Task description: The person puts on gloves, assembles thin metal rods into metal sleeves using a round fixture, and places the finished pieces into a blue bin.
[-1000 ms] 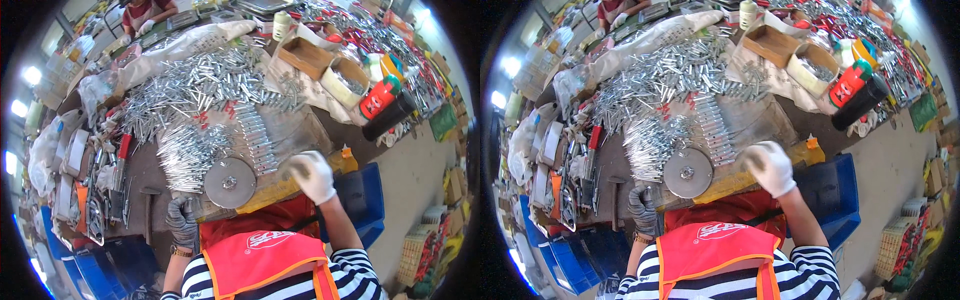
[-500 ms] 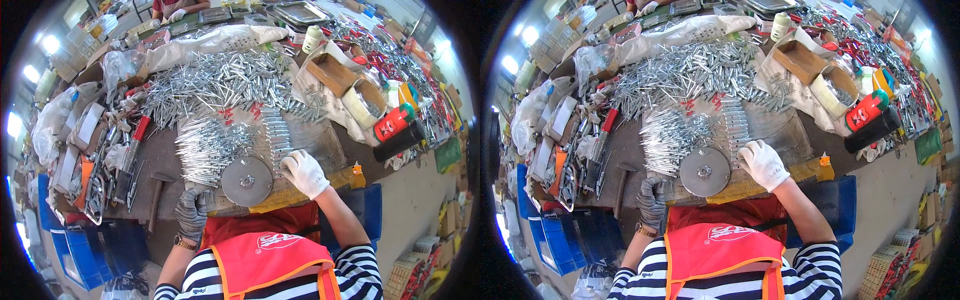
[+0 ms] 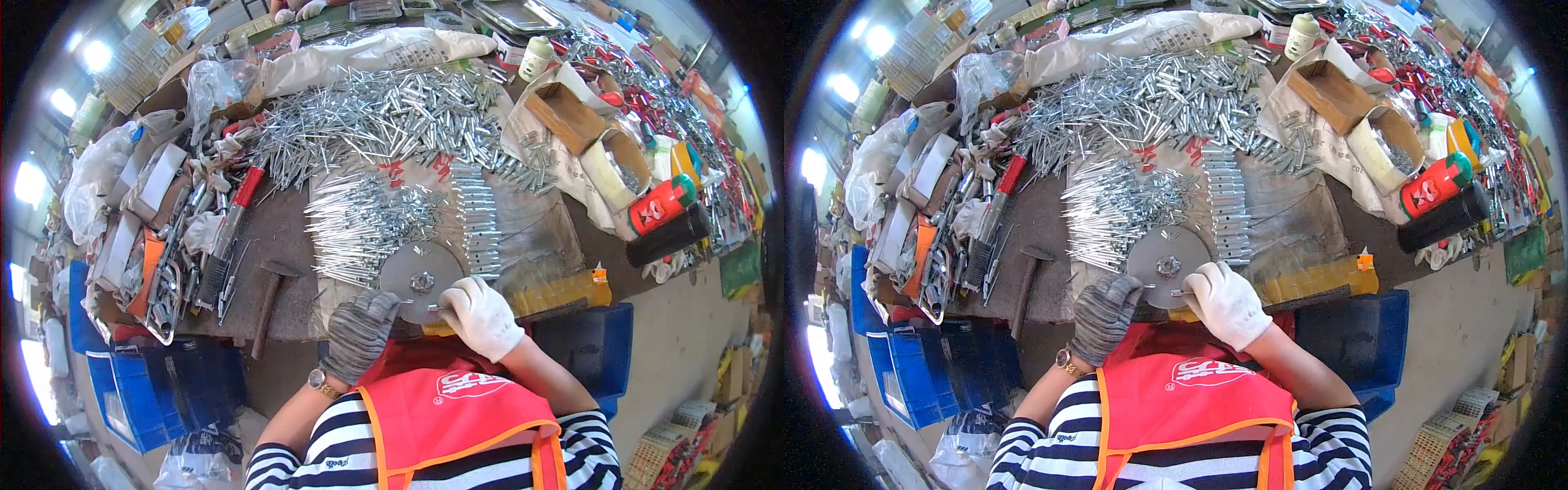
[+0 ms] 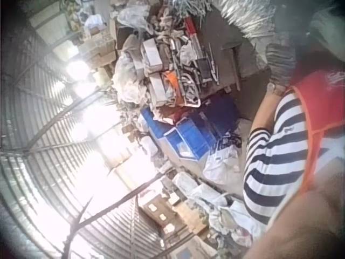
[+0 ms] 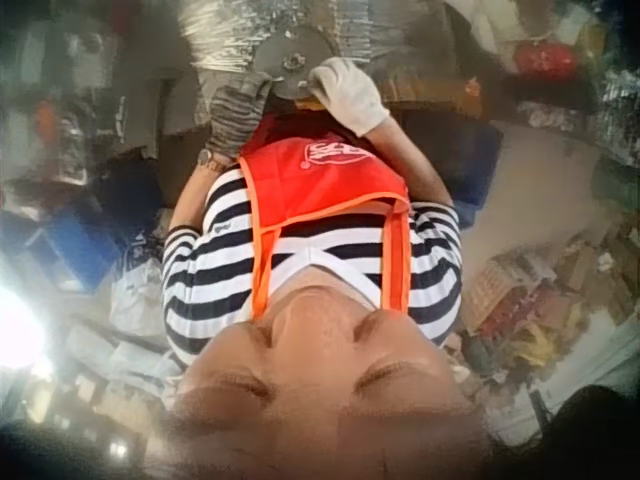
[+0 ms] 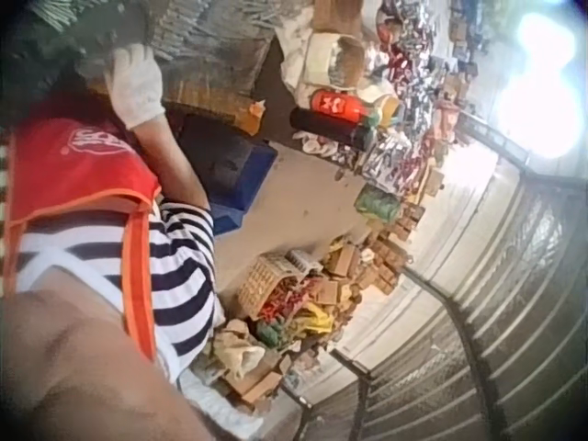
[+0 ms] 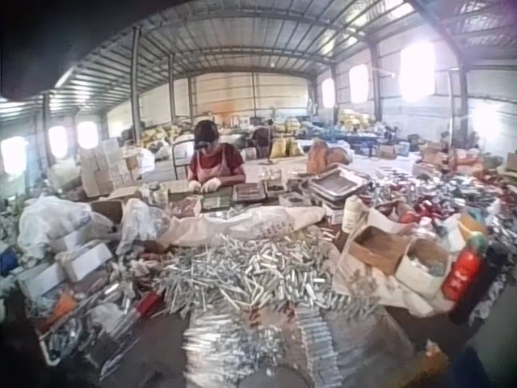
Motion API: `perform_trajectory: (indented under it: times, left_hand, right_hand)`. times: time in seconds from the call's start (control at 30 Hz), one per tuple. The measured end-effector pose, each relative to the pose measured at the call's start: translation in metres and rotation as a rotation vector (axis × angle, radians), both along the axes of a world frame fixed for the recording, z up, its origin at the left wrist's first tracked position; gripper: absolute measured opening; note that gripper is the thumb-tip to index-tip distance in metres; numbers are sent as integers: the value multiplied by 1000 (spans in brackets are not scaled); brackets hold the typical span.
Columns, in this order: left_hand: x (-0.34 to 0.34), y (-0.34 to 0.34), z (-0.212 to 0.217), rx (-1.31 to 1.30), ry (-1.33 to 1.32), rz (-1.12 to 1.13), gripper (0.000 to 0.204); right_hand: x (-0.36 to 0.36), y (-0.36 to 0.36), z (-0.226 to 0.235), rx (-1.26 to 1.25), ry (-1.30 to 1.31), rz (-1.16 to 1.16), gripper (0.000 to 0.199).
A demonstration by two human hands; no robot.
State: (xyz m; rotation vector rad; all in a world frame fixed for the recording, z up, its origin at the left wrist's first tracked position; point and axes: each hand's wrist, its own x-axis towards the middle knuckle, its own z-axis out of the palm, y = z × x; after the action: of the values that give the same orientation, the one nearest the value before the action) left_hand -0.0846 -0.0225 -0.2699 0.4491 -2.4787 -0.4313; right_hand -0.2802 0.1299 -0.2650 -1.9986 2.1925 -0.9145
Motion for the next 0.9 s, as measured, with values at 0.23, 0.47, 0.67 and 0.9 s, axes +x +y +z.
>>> perform_trajectory:
  times: [0.23,0.47,0.67,0.9]
  left_hand:
    - [-10,5,4,42,-185,-60,17]
    - [-9,8,2,22,-219,-61,19]
    - [-13,9,10,112,-320,-45,18]
    - [-21,12,14,161,-360,-39,17]
  right_hand:
    - [4,-2,-12,-31,-75,-21,31]
    - [3,-1,-12,-79,-162,-40,31]
    - [2,-1,-11,-54,-214,-46,27]
    - [0,-1,-11,-54,-241,-47,25]
